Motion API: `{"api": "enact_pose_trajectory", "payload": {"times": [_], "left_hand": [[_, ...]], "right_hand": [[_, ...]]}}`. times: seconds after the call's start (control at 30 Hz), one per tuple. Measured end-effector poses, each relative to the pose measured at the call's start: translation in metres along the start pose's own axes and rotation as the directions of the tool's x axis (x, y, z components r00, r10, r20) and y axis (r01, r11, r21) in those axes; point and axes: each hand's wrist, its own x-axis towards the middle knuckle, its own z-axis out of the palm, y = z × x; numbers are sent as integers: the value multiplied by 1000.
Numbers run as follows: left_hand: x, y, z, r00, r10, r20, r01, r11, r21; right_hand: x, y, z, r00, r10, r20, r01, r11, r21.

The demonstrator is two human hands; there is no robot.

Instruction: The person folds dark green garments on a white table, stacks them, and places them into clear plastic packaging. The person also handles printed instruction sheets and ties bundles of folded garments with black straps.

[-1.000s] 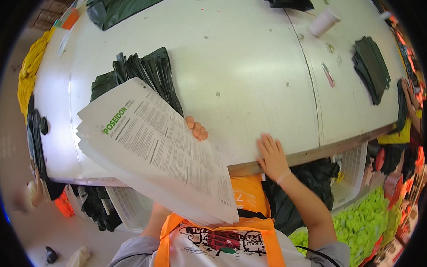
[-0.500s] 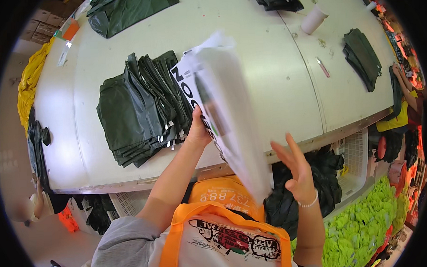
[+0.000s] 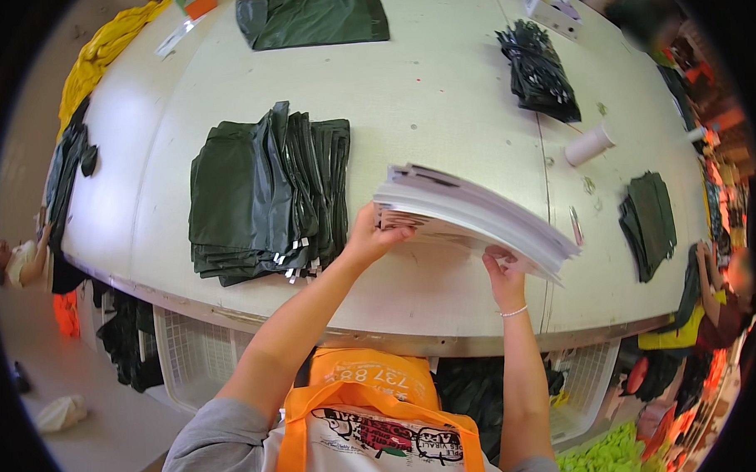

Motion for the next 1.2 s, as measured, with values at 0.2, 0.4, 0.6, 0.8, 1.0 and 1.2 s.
{"api": "enact_pose_trajectory", "payload": {"times": [0.2, 0.4, 0.6, 0.8, 1.0, 1.2], "left_hand": [[-6, -14, -2, 995, -84, -53, 90, 988, 123], [0, -32, -1, 975, -198, -100, 211, 967, 142], [9, -12, 19, 866, -243, -437, 399, 863, 310], [-3, -44, 37, 780, -468, -414, 613, 705, 357], [9, -46, 50, 783, -490, -383, 616, 694, 373], [50, 16, 55, 953, -70, -295, 226, 814, 535]], "right_hand": [[29, 23, -7, 987, 55, 152, -61, 997, 36], [48, 46, 3, 974, 100, 205, -99, 995, -12], [64, 1, 18, 984, 177, -19, -172, 974, 146], [40, 22, -3, 870, 492, -13, -491, 870, 53], [30, 32, -25, 906, 422, -42, -419, 905, 72], [84, 1, -36, 941, 280, -190, -293, 955, -43]]}}
